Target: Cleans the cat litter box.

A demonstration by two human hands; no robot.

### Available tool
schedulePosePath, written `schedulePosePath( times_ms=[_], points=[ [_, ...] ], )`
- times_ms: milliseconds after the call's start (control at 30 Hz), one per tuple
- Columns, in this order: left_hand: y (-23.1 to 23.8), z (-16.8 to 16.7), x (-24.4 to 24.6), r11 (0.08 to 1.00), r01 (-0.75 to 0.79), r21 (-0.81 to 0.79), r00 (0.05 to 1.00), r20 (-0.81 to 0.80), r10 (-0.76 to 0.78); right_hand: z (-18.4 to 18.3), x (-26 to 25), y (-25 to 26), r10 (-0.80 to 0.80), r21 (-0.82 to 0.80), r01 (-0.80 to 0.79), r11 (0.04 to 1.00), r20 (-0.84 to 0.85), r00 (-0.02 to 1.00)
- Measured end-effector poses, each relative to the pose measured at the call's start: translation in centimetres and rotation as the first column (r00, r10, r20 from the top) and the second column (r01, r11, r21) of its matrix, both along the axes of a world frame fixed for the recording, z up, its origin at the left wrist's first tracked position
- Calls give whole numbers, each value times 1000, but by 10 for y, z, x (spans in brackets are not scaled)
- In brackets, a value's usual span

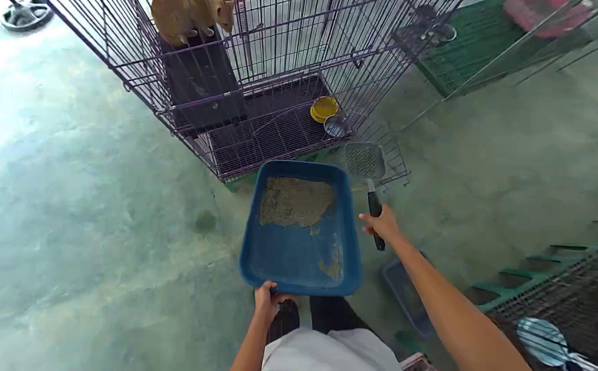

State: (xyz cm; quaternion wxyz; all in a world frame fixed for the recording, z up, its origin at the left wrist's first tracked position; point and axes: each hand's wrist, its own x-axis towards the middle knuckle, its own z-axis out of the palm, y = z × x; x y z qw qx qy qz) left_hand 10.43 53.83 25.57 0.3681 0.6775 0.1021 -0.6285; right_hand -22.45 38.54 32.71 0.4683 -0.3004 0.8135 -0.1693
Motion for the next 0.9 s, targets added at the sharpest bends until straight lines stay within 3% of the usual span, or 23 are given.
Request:
schedulePosePath(
  times_ms=[100,233,333,467,567,700,833,900],
  points=[
    [-50,-26,-20,999,-28,22,1000,-9,28,8,-13,-15,92,67,-92,994,1,996],
    [-124,-50,-67,987,-152,52,983,-99,156,-16,-31,-54,234,118,-240,964,57,970],
    [-177,-71,-99,974,-222,31,967,-124,225,-32,-37,-99,447,212,-438,873,7,894],
    [-232,-102,-126,953,-300,48,944,-126,304,-37,-26,-168,790,451,-658,603,-224,571],
    [-254,-116,-135,945,-317,78,942,-85,323,-66,-10,-202,876,538,-691,482,-311,369],
    [-266,-140,-132,956,-281,87,959,-23,284,-127,8,-237,913,636,-658,404,-240,330],
    [-266,-152,-123,958,-255,128,964,-42,263,-156,29,-258,904,650,-632,421,-243,352],
    [-266,-149,-122,958,-245,150,966,-51,255,-167,32,-269,926,659,-656,367,-191,327]
  ],
)
